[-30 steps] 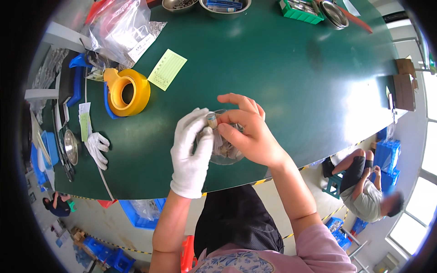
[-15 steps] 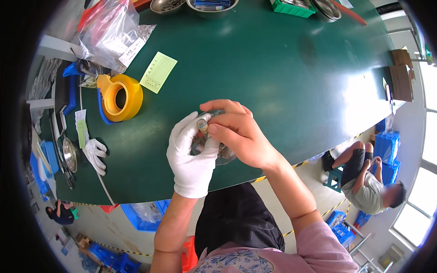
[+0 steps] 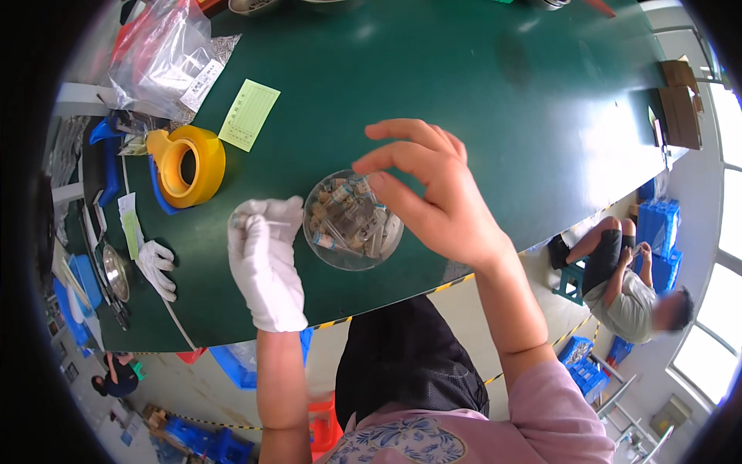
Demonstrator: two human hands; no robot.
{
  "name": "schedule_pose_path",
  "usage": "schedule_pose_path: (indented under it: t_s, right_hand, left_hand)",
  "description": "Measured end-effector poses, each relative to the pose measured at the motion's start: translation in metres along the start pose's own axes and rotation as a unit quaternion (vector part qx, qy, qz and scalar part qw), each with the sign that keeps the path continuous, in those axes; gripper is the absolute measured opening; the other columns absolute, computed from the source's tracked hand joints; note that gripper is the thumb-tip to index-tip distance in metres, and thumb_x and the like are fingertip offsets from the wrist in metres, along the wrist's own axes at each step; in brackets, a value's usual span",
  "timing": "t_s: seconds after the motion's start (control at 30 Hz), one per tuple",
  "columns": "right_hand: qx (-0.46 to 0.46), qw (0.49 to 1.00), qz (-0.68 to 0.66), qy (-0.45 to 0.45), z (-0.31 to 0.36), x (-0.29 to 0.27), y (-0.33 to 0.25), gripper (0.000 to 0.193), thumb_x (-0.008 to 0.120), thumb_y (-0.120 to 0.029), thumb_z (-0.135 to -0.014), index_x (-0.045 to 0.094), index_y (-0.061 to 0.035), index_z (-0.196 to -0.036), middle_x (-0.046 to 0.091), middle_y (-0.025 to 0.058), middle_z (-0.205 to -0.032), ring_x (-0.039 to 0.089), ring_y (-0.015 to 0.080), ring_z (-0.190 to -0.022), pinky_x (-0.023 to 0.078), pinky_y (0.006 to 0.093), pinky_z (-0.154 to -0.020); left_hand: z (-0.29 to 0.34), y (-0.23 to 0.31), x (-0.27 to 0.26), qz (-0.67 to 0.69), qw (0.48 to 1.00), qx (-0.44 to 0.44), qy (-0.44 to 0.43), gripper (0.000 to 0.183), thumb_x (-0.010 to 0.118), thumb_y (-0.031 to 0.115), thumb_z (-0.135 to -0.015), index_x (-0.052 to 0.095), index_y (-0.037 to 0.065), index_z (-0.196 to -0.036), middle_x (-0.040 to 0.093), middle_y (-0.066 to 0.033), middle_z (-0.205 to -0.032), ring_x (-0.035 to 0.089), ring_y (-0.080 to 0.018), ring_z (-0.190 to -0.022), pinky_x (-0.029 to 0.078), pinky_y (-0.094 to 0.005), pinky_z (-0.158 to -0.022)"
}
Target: The person sorts small cylindrical metal components from a metal bowl onto a green workbench. They handle the items one by one, placing them in a pile, and occasionally transfer them into a clear plastic container. The person also moves a roll of yellow tape and a pair of gloves on the table.
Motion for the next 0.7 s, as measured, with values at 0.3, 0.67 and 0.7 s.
schedule_pose_path:
  t_s: [0.3,0.67,0.7]
  right_hand:
    - [-0.069,0.982,0.175,0.006,0.034,0.006,0.001,0.021,0.076,-0.012,-0.067,0.068,-0.011,-0.087,0.057,0.0109,-0.12,0.05,0.0327,-0.119,0.026,0.0519,-0.106]
    - [-0.105,0.99,0.071,0.06,0.093,0.045,-0.014,0.029,0.081,-0.022,-0.062,0.069,-0.0142,-0.088,0.061,0.0097,-0.11,0.056,0.0318,-0.109,0.037,0.0486,-0.096]
    - [-0.108,0.99,0.077,0.043,0.091,0.046,-0.016,0.028,0.08,-0.021,-0.063,0.069,-0.0149,-0.089,0.06,0.0099,-0.113,0.055,0.0317,-0.111,0.034,0.0493,-0.098]
  left_hand:
    - [0.038,-0.006,-0.024,0.036,0.99,-0.126,-0.049,0.027,0.046,0.031,-0.098,0.041,0.012,-0.08,0.036,-0.0004,-0.069,0.038,-0.0132,-0.058,0.04,-0.0312,-0.06]
    - [0.103,-0.034,0.004,0.162,0.955,-0.247,-0.029,0.047,0.052,0.037,-0.098,0.052,-0.004,-0.122,0.062,-0.0168,-0.118,0.062,-0.0248,-0.105,0.051,-0.0387,-0.092]
    - [0.102,-0.035,0.001,0.182,0.948,-0.258,-0.031,0.042,0.052,0.035,-0.099,0.052,-0.002,-0.119,0.062,-0.0152,-0.113,0.061,-0.0239,-0.105,0.05,-0.0406,-0.093]
Point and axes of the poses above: each hand's wrist, its own z-axis away from the middle knuckle, its own x-axis out of the palm, y = z × x, the point moved 3 cm from there along -z, towards the middle knuckle
